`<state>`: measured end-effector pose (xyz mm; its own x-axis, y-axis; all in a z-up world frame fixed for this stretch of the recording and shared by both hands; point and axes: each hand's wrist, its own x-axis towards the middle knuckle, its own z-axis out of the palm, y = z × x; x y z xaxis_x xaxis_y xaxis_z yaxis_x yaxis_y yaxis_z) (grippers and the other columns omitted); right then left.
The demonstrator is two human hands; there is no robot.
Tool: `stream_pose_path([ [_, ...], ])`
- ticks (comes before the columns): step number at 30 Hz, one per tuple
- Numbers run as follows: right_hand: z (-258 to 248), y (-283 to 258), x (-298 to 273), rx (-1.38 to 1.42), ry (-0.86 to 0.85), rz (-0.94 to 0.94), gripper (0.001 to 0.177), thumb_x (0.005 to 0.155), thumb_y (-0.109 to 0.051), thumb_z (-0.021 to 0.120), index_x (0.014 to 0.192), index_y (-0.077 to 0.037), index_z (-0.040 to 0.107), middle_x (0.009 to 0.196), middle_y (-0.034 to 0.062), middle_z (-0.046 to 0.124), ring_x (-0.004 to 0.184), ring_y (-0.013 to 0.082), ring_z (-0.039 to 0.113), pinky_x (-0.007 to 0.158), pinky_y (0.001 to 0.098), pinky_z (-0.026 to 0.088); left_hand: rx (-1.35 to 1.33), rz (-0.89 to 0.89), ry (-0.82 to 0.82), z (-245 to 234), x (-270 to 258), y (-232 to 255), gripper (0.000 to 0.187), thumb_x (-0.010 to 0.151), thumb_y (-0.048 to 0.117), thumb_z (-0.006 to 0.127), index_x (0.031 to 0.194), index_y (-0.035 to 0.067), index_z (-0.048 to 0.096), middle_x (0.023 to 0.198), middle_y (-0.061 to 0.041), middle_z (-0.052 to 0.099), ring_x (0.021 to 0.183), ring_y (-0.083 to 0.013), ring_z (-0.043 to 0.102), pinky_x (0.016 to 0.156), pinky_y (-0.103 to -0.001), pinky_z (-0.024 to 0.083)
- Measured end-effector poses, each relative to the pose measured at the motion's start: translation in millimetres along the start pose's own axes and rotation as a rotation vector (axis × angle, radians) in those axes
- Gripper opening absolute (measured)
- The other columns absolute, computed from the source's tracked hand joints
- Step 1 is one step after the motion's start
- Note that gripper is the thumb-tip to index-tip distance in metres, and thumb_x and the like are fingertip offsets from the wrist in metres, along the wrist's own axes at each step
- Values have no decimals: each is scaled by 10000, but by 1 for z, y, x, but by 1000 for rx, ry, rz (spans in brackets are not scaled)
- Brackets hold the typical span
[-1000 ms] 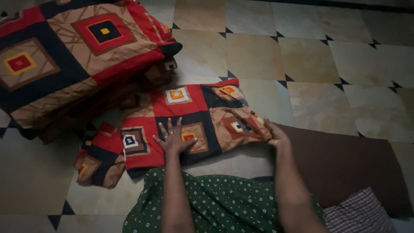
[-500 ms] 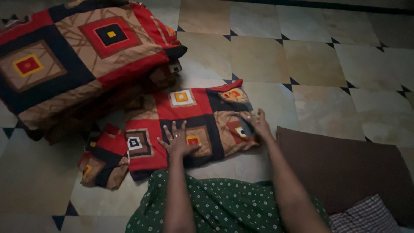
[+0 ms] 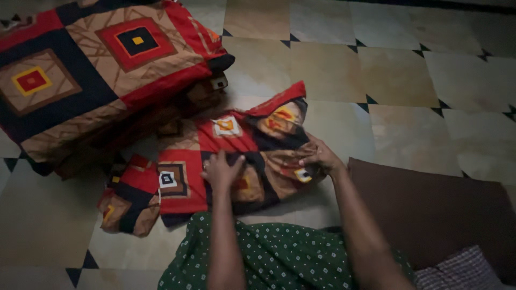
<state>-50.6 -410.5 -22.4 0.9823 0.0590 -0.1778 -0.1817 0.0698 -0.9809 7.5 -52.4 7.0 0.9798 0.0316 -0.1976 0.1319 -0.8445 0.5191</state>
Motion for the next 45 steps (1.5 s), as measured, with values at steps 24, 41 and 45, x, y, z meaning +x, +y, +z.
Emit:
stream_pose_path([
  [24, 17, -96, -36, -622, 170, -87, 814, 714, -156, 889, 1445, -139, 531, 1313, 113, 623, 1148, 254, 615, 949, 410, 515, -105, 612, -108, 0, 67, 105, 536, 852, 519, 655, 1327, 271, 639, 1088, -156, 753, 1045, -378, 686, 915, -494, 527],
  [41, 57, -86, -12, -1175, 582, -646, 502, 692, 79, 579, 1165, -25, 708, 1283, 158, 714, 1193, 373, 663, 1050, 450, 514, -56, 716, -241, -30, -2, 102, 412, 929, 333, 572, 1332, 317, 655, 1044, -175, 744, 1022, -392, 685, 957, -532, 491],
  [45, 54, -110, -19, -545, 238, -517, 466, 760, 153, 492, 1167, 29, 681, 1324, 163, 680, 1259, 291, 631, 1082, 375, 479, -53, 778, -266, -23, 4, 94, 360, 913, 326, 584, 1213, 175, 713, 1029, -170, 734, 1046, -388, 664, 971, -549, 416],
])
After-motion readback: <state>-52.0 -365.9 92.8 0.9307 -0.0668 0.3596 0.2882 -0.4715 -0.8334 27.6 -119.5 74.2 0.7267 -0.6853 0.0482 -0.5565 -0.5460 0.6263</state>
